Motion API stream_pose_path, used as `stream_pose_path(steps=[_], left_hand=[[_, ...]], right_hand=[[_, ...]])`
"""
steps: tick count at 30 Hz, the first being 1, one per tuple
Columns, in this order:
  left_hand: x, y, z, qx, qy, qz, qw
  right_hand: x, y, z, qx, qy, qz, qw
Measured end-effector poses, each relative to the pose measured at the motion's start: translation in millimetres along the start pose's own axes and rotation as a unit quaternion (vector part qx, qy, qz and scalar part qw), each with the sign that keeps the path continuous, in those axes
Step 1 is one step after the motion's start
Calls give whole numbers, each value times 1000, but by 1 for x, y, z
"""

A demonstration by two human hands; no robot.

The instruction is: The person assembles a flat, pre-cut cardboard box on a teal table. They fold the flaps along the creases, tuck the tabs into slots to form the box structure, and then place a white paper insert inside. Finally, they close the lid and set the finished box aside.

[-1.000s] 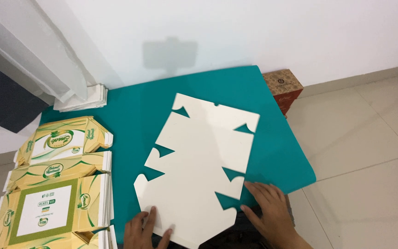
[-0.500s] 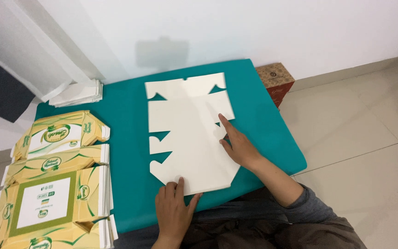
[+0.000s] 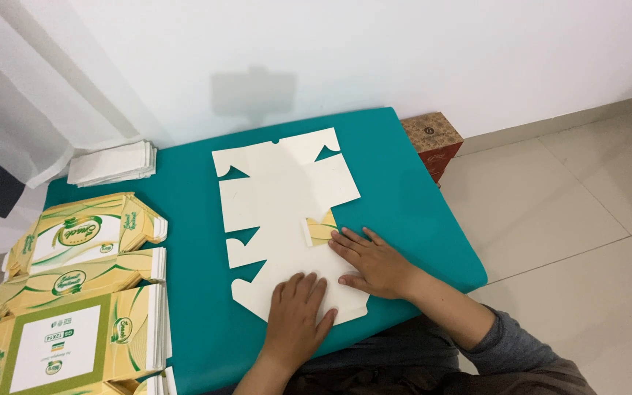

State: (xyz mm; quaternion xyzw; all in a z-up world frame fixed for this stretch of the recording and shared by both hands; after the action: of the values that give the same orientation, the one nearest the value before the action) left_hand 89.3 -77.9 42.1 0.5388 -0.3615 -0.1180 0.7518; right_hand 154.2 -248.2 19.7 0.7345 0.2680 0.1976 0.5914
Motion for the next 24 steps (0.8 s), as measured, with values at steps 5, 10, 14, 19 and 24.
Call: stream_pose_path(steps=[5, 10, 14, 19, 24], left_hand=[[-5, 0, 0, -3, -3, 7, 1000], [-7, -2, 0, 4, 0, 18, 1000], [-9, -2, 0, -2, 8, 31, 999], [-10, 1, -1, -16, 12, 31, 999], [-8, 3, 1, 8, 1, 48, 999]], right_hand=[[24, 6, 14, -53, -22, -32, 998], [45, 9, 26, -71, -75, -63, 993], [34, 12, 14, -41, -89, -61, 993], [-10, -2, -4, -38, -67, -6, 997], [-24, 16, -39, -91, -53, 215, 971]])
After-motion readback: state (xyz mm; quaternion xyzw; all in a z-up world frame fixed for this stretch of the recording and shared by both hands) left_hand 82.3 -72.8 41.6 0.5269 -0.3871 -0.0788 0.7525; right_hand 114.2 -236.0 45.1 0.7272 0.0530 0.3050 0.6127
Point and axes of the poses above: each hand's wrist, its own x-axis towards the middle knuckle, its own y-axis out of the back of the hand, z = x × y, the point moved 7 cm from there along x, towards the middle knuckle
